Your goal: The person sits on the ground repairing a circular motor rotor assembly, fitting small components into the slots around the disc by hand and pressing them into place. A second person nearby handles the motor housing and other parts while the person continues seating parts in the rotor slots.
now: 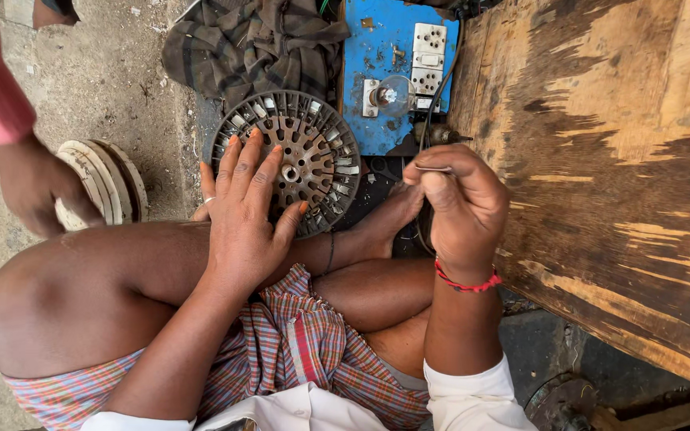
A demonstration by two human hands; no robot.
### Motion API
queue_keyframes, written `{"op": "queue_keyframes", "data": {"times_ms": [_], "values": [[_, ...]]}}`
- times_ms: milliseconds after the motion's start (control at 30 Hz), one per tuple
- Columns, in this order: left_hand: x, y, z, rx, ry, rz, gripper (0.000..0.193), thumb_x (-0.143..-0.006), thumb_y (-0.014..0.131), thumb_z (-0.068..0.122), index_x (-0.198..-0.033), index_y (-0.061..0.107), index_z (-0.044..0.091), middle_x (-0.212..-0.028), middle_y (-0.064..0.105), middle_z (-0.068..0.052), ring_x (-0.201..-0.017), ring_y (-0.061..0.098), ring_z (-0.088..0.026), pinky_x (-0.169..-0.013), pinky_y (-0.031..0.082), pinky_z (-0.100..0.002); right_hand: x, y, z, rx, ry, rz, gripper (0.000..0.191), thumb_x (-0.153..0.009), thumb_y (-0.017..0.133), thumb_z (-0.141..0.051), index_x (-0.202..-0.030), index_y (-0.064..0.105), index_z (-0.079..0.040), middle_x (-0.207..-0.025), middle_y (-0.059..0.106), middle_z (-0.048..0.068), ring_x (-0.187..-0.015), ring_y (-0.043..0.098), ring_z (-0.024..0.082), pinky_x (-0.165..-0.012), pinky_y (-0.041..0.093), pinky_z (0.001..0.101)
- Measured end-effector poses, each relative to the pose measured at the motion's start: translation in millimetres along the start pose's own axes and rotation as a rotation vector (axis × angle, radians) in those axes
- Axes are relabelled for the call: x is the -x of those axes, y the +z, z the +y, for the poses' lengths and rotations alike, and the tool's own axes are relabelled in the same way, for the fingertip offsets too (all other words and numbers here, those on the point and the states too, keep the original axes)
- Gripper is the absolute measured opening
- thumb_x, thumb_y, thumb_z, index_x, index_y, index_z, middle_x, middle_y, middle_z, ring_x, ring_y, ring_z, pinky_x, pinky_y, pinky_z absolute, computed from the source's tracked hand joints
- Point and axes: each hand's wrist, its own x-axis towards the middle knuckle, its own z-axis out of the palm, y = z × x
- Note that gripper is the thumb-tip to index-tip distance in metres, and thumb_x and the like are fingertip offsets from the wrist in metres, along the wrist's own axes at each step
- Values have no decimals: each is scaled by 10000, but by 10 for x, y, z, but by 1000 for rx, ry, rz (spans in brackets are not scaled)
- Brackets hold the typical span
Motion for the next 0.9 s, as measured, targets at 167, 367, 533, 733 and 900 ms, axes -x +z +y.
{"op": "queue_keyframes", "data": {"times_ms": [167, 367, 533, 733, 900], "values": [[-20, 45, -40, -53, 23, 24, 683, -846, 797, 250, -1461, 563, 64, -1619, 397, -207, -1525, 290, -441, -1205, 94, -703, -105, 139, 285, 88, 97, -153, 88, -1058, 640, -55, -1089, 681, 17, -1076, 707, 87, -991, 680, 156, -922, 564, 303], [-79, 84, -87, -57, 81, 96, 609, -890, 761, 227, -1450, 585, 66, -1581, 451, -194, -1503, 324, -444, -1182, 107, -727, -180, 345, 629, 458, -10, -197, 101, -976, 694, -70, -1033, 702, 12, -1009, 736, 93, -921, 712, 184, -837, 559, 305], [-244, 155, -140, -65, 127, 132, 298, -927, 738, 205, -1212, 714, 120, -1484, 586, -104, -1453, 409, -432, -1163, 144, -752, -175, 394, 764, 568, 26, -173, 131, -959, 716, -105, -1039, 722, -1, -969, 745, 100, -865, 713, 172, -768, 555, 299], [-215, 190, -230, -95, 187, 200, 251, -926, 759, 234, -1137, 728, 101, -1350, 677, -47, -1398, 470, -418, -1139, 184, -756, -177, 374, 886, 500, 89, -147, 142, -972, 710, -131, -1059, 735, -23, -944, 766, 64, -825, 689, 101, -721, 552, 276], [-182, 260, -222, -55, 179, 247, 268, -885, 791, 220, -1118, 731, 101, -1301, 693, -31, -1381, 493, -382, -1147, 209, -748, -151, 391, 945, 503, 50, -147, 125, -979, 714, -122, -1044, 741, -18, -920, 766, 61, -816, 673, 102, -723, 543, 280]]}}
